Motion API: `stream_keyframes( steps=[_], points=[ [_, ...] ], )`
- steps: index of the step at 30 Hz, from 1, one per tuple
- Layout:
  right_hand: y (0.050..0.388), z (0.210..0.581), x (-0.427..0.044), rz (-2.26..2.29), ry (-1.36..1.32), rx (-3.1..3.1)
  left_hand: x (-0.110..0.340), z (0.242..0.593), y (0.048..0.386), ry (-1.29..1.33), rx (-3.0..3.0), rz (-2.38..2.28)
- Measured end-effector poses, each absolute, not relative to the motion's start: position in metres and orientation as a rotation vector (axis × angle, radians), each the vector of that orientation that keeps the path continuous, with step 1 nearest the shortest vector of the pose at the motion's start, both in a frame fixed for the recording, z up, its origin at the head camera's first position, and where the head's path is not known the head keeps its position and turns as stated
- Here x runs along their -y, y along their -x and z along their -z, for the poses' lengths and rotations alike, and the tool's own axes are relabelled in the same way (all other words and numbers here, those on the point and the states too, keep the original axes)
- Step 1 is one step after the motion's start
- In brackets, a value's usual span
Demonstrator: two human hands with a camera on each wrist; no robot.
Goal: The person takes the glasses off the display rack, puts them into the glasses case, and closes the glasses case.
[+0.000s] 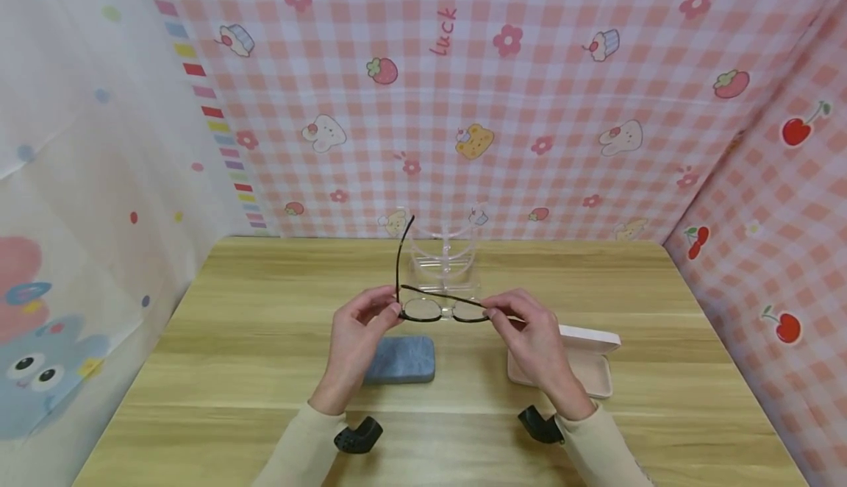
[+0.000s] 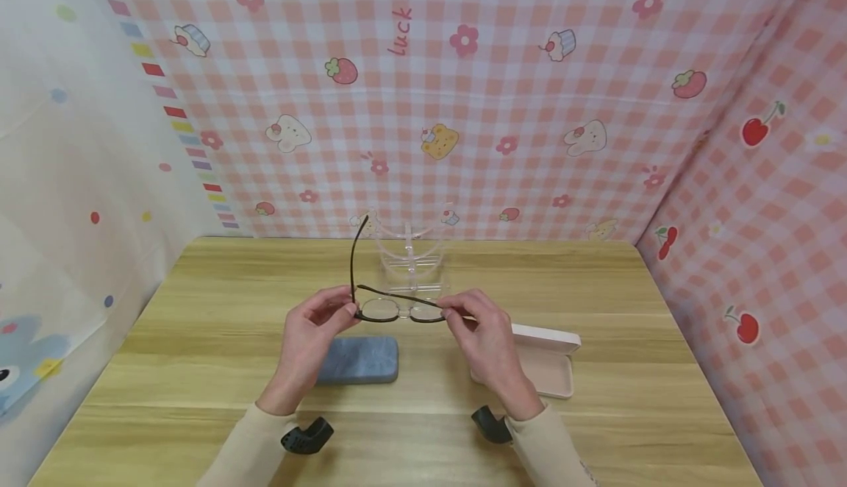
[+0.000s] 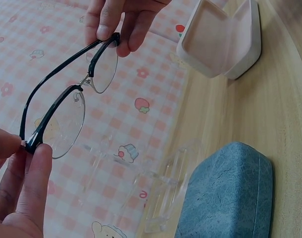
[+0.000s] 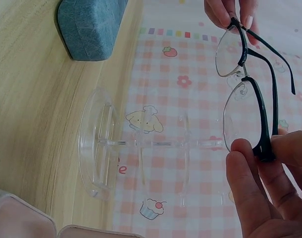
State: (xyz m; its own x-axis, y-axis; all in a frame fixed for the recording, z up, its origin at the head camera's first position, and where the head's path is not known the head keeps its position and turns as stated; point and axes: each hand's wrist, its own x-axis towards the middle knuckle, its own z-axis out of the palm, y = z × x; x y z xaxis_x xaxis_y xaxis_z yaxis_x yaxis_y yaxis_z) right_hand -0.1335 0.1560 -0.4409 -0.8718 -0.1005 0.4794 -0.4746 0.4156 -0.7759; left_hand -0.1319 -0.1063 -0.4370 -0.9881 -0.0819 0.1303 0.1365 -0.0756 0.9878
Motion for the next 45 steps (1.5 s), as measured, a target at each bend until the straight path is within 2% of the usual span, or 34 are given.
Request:
stream_keyframes(
  steps=[27, 45],
  points=[
    [0.1329, 0.4379, -0.1544, -1.429, -0.488, 2.367, 0.1068, 0.4338, 0.1307, 0.042, 2.016, 2.200],
    [0.1334, 0.4353, -0.1518, -1.409, -0.498, 2.357, 0.1103, 0.4341, 0.1309, 0.114, 2.171, 1.952]
  ],
)
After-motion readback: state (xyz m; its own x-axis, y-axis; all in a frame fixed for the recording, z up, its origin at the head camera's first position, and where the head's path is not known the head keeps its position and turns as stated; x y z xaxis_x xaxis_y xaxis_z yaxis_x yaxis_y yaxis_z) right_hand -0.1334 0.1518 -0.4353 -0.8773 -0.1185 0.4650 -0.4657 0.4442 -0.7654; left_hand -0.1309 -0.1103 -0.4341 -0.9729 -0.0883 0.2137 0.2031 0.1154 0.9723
